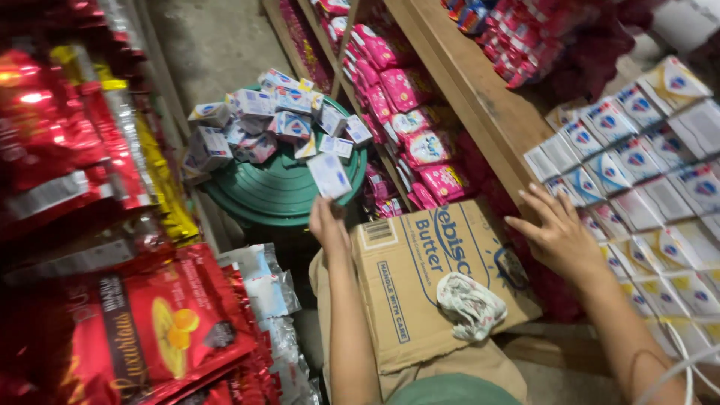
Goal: The person cleans individual boxes of soap and packs of detergent by picking them up from a shelf, wiping them with a cloth, and then returning them to the shelf. The person holds each item with one hand while wiping it with the other.
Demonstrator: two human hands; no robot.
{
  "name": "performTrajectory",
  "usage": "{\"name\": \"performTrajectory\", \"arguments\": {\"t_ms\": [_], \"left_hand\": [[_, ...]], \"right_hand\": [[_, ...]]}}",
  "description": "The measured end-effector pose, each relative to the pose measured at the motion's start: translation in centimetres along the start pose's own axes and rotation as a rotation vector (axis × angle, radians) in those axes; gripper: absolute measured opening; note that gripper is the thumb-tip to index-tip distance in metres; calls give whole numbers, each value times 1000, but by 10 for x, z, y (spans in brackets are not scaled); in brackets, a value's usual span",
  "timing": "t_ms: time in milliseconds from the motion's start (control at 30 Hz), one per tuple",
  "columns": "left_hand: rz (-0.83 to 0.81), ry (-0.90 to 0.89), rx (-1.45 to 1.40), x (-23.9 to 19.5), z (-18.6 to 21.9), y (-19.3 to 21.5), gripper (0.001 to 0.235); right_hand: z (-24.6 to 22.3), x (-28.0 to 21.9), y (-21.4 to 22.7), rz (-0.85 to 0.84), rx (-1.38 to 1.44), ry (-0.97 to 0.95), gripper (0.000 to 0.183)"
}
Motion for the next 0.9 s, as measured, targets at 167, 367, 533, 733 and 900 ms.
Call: {"name": "performTrajectory", "arguments": {"t_ms": [167, 367, 533, 733, 900], "left_hand": [[-228, 266, -91, -116, 25, -16, 28], [-404, 479, -144, -161, -6, -19, 37], [-616, 533, -103, -176, -29, -16, 54], [-700, 579, -202, -216, -10, -55, 80], [-670, 716, -226, -230, -19, -54, 77]], "right_hand": [[-37, -23, -18, 174, 287, 66, 51], [-93, -75, -100, -28, 537, -13, 56], [-112, -87, -96, -81, 615, -300, 67], [-89, -93, -132, -61, 734, -472, 48], [-61, -61, -98, 356, 803, -421, 37]]}}
Point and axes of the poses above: each hand's wrist, its own x-axis towards the middle knuckle, its own y-axis out of the back of the hand, z = x × y, the point moved 3 cm from there along x, towards the middle knuckle, and after that the axes turned 15 degrees about x, right-handed, at the moved point
